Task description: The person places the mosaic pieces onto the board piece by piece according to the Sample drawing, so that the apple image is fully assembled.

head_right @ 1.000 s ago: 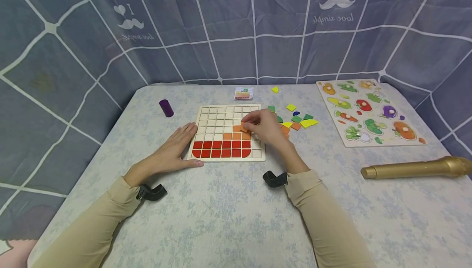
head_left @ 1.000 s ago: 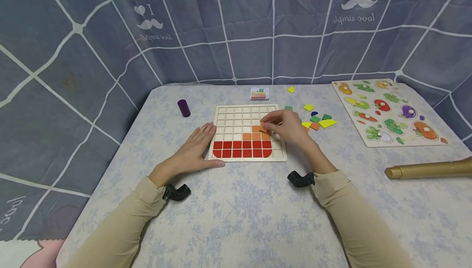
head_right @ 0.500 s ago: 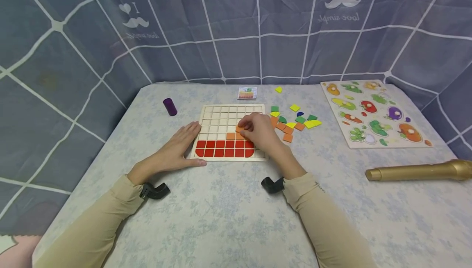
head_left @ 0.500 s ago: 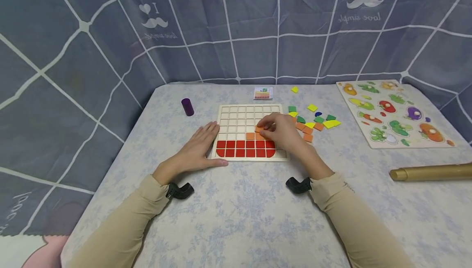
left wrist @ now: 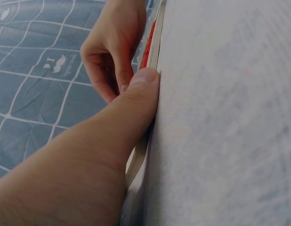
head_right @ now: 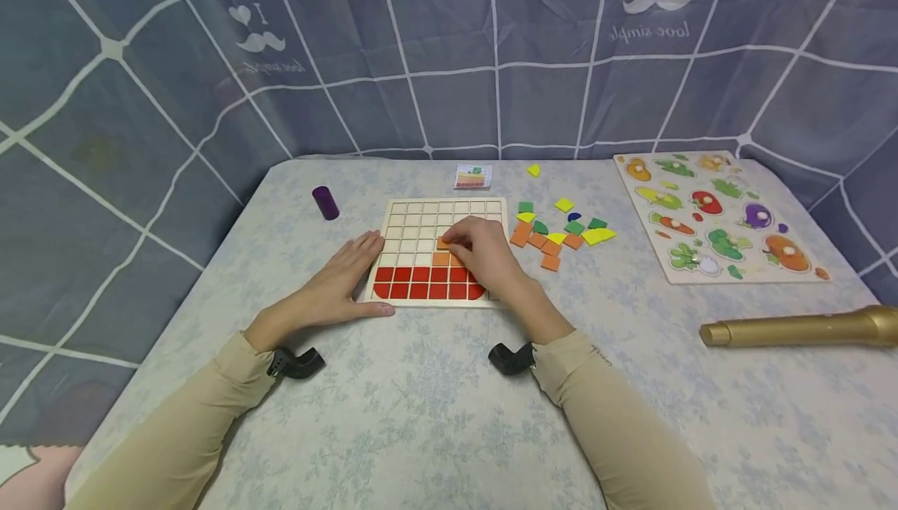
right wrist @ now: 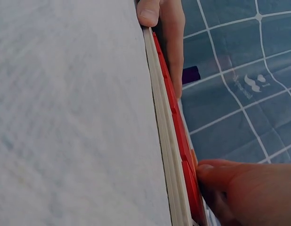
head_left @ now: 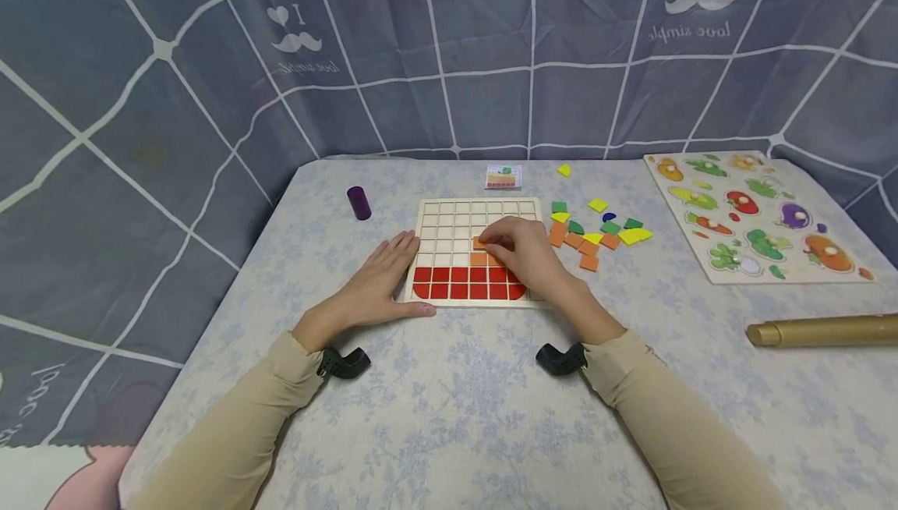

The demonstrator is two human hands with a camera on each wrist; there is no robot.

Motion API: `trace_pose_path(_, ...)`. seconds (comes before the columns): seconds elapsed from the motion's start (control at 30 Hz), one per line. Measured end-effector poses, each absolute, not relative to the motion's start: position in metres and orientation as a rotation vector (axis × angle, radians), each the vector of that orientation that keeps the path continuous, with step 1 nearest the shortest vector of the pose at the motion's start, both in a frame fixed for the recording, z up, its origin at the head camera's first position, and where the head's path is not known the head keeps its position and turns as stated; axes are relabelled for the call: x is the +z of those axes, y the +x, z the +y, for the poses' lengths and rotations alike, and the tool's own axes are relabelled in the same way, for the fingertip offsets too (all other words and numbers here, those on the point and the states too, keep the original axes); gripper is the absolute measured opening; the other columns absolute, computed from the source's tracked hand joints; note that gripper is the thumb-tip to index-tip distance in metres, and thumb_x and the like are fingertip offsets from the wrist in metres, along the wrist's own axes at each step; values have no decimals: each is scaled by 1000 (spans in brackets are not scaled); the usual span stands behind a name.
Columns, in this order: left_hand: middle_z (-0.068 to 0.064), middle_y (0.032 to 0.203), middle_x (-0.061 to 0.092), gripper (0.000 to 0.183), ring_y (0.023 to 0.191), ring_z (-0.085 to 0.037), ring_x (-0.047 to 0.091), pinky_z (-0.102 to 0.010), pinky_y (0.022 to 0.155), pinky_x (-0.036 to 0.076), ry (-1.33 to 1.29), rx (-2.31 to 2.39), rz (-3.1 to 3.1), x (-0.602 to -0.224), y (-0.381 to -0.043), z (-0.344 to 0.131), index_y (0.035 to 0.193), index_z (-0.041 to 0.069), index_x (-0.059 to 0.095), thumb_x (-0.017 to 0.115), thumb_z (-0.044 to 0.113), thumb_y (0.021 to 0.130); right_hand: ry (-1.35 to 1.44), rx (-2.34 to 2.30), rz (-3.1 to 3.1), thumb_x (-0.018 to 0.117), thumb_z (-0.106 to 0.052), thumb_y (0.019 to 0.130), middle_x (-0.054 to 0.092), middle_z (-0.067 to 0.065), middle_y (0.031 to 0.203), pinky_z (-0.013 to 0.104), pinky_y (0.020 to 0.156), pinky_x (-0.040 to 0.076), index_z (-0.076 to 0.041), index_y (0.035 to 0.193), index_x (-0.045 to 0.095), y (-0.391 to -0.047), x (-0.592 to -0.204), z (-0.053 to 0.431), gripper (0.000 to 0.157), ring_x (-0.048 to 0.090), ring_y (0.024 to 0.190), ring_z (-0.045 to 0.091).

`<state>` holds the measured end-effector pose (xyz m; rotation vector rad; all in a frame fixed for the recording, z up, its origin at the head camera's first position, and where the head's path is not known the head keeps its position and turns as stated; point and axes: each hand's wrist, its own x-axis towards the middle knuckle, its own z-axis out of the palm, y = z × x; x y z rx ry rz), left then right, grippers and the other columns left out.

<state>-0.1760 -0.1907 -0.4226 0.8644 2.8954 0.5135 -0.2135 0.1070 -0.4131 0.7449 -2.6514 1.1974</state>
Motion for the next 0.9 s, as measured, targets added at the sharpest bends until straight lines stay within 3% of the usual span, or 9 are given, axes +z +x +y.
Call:
trace_pose_path(0.3, -19, 177, 6, 124, 166, -32, 3, -51, 135, 5, 864, 524, 2890, -423, -177, -191, 168, -2, 9, 75, 65, 88, 770, 1188, -2675, 72, -7, 100, 76, 10, 121, 44, 100, 60, -5, 116, 80, -214, -413, 104, 17, 71, 115, 27)
trace_pose_path(0.53, -20, 177, 7, 122, 165, -33, 4, -52, 135, 5, 860, 534, 2897, -422, -175, -192, 168, -2, 9, 77, 61, 88, 719, 1217, -2695, 73, -9, 100, 76, 10, 116, 41, 89, 62, -6, 118, 79, -215, -411, 107, 19, 74, 99, 25)
trace_pose_path(0.9, -21, 177, 8, 123, 165, -34, 5, -52, 135, 6, 893, 533, 2894, -422, -176, -191, 167, -4, 11, 76, 63, 88, 461, 1208, -2717, 76, -6, 96, 77, 20, 108, 48, 91, 63, 2, 116, 78, -224, -392, 156, 22, 74, 97, 34)
